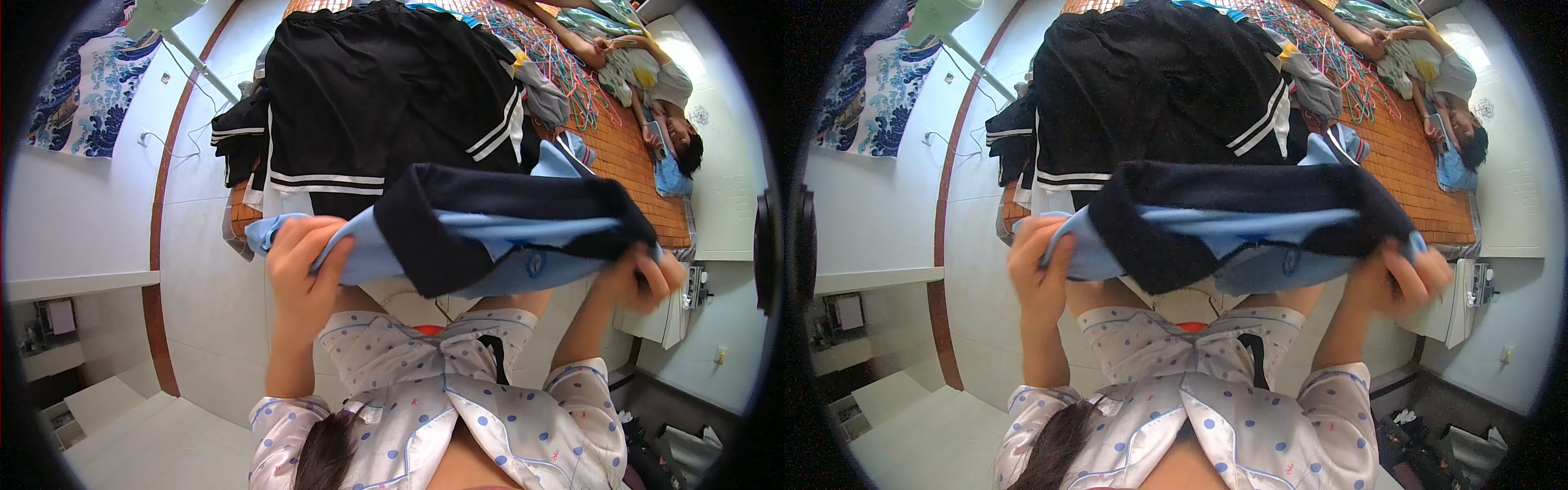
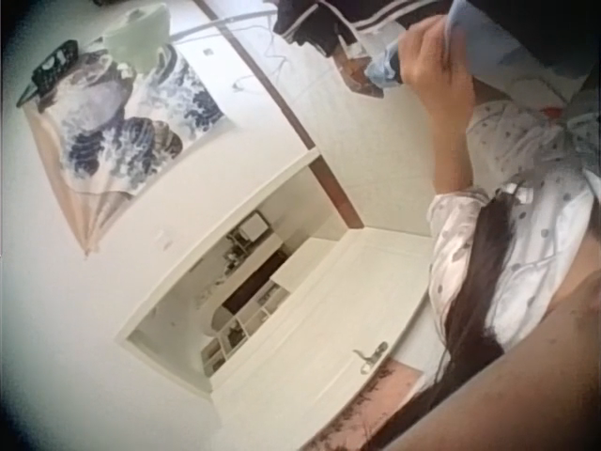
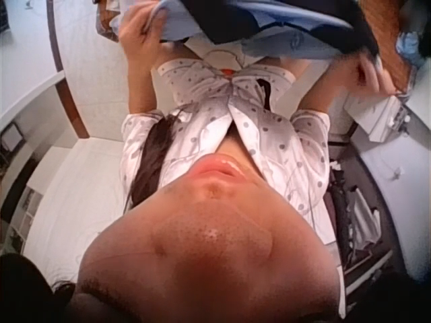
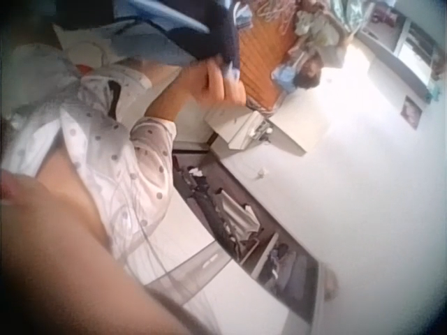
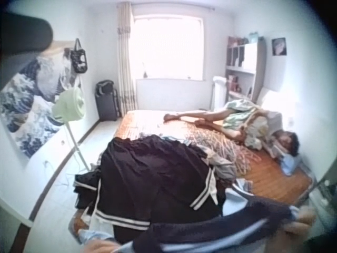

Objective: The person puts a jacket, pants, and a t-shirt onto hangers and hangs each item inside a wardrobe.

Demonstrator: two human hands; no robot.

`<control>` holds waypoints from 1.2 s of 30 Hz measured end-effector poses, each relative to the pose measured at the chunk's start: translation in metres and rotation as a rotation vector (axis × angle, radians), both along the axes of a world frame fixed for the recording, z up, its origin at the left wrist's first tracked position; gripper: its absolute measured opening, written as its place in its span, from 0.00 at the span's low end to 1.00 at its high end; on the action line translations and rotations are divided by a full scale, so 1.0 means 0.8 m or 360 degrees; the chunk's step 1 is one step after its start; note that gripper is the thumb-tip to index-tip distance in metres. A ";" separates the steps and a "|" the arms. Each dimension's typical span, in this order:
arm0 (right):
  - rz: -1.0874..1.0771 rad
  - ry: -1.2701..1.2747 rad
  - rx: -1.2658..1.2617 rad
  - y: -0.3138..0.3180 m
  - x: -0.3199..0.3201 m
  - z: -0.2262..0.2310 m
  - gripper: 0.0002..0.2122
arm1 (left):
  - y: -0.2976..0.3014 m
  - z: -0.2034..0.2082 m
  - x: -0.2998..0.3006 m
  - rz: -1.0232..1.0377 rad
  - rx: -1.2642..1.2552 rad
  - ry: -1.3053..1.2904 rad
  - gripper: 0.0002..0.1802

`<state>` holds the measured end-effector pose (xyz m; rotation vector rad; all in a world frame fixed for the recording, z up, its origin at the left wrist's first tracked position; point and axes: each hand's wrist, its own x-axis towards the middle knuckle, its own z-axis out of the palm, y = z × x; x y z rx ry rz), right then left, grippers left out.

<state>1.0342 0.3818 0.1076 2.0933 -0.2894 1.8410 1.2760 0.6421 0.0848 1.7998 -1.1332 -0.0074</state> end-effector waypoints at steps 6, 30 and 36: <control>0.0005 -0.0616 -0.0368 -0.012 -0.045 0.021 0.12 | 0.003 0.038 -0.003 0.0673 -0.0857 -0.0759 0.03; -0.0368 0.1303 0.1170 -0.053 0.189 -0.299 0.25 | -0.138 -0.247 0.074 0.0549 0.0547 -0.0764 0.25; -0.0338 0.1269 0.1139 -0.052 0.193 -0.302 0.25 | -0.199 -0.222 0.076 0.0927 0.0330 0.0250 0.23</control>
